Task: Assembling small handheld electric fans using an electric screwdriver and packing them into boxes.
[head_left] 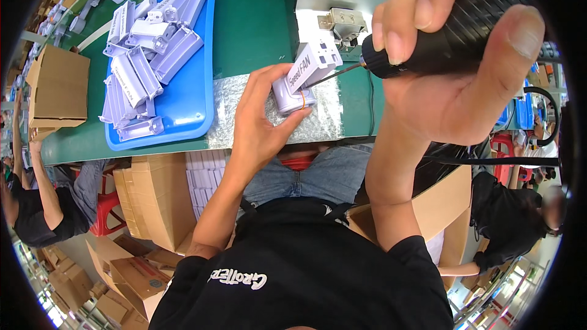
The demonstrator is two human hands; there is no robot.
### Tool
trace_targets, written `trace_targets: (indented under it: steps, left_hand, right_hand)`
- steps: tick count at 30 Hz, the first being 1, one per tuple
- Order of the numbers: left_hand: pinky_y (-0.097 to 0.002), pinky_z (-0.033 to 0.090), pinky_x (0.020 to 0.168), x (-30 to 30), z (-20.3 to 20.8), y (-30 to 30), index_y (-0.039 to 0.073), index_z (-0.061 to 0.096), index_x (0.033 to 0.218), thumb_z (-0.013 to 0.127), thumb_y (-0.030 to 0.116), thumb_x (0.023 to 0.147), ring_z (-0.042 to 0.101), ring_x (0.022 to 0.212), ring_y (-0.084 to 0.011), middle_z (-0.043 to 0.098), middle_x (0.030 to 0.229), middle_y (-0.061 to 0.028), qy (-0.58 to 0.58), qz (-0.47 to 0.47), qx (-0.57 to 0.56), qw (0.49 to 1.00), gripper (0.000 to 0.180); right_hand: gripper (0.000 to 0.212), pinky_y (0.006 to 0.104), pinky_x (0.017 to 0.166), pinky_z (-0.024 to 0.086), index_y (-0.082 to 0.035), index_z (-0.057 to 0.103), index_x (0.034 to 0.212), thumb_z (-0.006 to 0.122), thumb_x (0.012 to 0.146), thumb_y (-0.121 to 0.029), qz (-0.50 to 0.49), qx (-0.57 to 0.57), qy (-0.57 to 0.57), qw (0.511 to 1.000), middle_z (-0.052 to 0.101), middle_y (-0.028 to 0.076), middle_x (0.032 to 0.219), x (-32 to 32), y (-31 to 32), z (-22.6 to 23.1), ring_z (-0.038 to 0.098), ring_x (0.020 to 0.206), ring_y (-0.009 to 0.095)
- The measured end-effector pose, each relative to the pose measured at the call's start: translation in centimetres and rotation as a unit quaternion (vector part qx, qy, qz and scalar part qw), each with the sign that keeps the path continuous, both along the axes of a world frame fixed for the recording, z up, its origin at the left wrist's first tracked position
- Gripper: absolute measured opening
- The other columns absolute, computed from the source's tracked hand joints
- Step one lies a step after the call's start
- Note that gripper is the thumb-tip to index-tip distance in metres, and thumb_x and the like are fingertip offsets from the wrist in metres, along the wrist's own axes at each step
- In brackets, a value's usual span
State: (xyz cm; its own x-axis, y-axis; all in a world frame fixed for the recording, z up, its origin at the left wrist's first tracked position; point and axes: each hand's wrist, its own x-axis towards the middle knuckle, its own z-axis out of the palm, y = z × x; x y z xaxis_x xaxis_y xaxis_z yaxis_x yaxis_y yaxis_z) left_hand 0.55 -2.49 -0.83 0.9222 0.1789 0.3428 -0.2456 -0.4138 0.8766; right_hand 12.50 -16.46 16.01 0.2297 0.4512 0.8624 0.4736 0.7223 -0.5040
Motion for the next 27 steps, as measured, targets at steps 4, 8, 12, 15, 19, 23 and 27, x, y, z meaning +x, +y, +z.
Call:
trace_targets:
  steps: [4,8,12,15,19,23,27]
  left_hand:
    - [-0.0346,0.048,0.105,-0.1,-0.1,0.1,0.001,0.059,0.135,0.088,0.002,0.075,0.063,0.119,-0.0239,0.063,0.128,-0.0128,-0.009,0.005,-0.001,1.000,0.067]
    - [-0.0356,0.048,0.105,0.1,0.1,0.0,0.002,0.060,0.134,0.088,0.002,0.073,0.063,0.119,-0.0274,0.064,0.127,-0.0142,-0.014,0.008,0.003,1.000,0.067]
    - [-0.0363,0.047,0.105,0.2,0.3,0.1,0.002,0.060,0.133,0.088,0.003,0.073,0.063,0.119,-0.0290,0.064,0.127,-0.0149,-0.021,0.013,0.014,1.000,0.067]
    - [-0.0367,0.047,0.105,0.4,0.5,-0.1,0.002,0.060,0.133,0.088,0.004,0.073,0.063,0.118,-0.0296,0.065,0.126,-0.0152,-0.023,0.000,0.005,1.000,0.066]
    - [-0.0378,0.047,0.106,0.2,0.4,-0.2,0.002,0.061,0.133,0.089,0.004,0.072,0.062,0.122,-0.0298,0.063,0.130,-0.0157,-0.018,0.001,0.019,1.000,0.067]
    - [-0.0411,0.050,0.102,-0.4,0.6,-0.4,0.005,0.063,0.134,0.088,0.001,0.075,0.062,0.122,-0.0312,0.061,0.132,-0.0159,-0.020,0.039,0.022,0.999,0.064]
    - [-0.0398,0.051,0.103,0.0,-0.7,-0.4,0.003,0.061,0.135,0.088,0.003,0.075,0.064,0.119,-0.0303,0.061,0.133,-0.0157,0.021,-0.025,-0.106,0.994,0.066]
  right_hand:
    - [0.046,0.0319,0.061,0.050,0.002,0.041,0.132,0.033,0.114,-0.040,0.008,0.037,0.019,0.999,0.055,0.009,0.090,0.3,0.1,-0.1,0.058,0.065,0.017]
    - [0.048,0.0307,0.058,0.051,0.003,0.037,0.137,0.033,0.115,-0.039,0.014,0.072,0.038,0.997,0.055,0.008,0.086,-0.4,1.7,-0.2,0.058,0.062,0.016]
    - [0.050,0.0295,0.055,0.052,0.004,0.033,0.142,0.033,0.115,-0.039,0.025,0.112,0.059,0.992,0.055,0.008,0.083,-0.5,2.5,-0.1,0.058,0.059,0.016]
    - [0.053,0.0286,0.053,0.053,0.004,0.030,0.146,0.033,0.115,-0.039,0.023,0.148,0.064,0.987,0.055,0.007,0.080,0.1,2.5,0.0,0.059,0.056,0.016]
    - [0.056,0.0274,0.049,0.054,0.005,0.027,0.151,0.034,0.116,-0.038,0.013,0.201,0.057,0.978,0.054,0.007,0.076,1.1,1.5,0.0,0.059,0.054,0.015]
    - [0.060,0.0262,0.046,0.055,0.006,0.023,0.155,0.034,0.116,-0.038,0.009,0.248,0.051,0.968,0.054,0.006,0.072,1.6,-0.3,0.4,0.059,0.051,0.015]
    - [0.046,0.0264,0.042,0.053,0.007,0.040,0.141,0.047,0.112,-0.028,-0.284,0.190,0.048,0.939,0.058,0.006,0.072,0.7,-2.4,1.5,0.059,0.049,0.014]
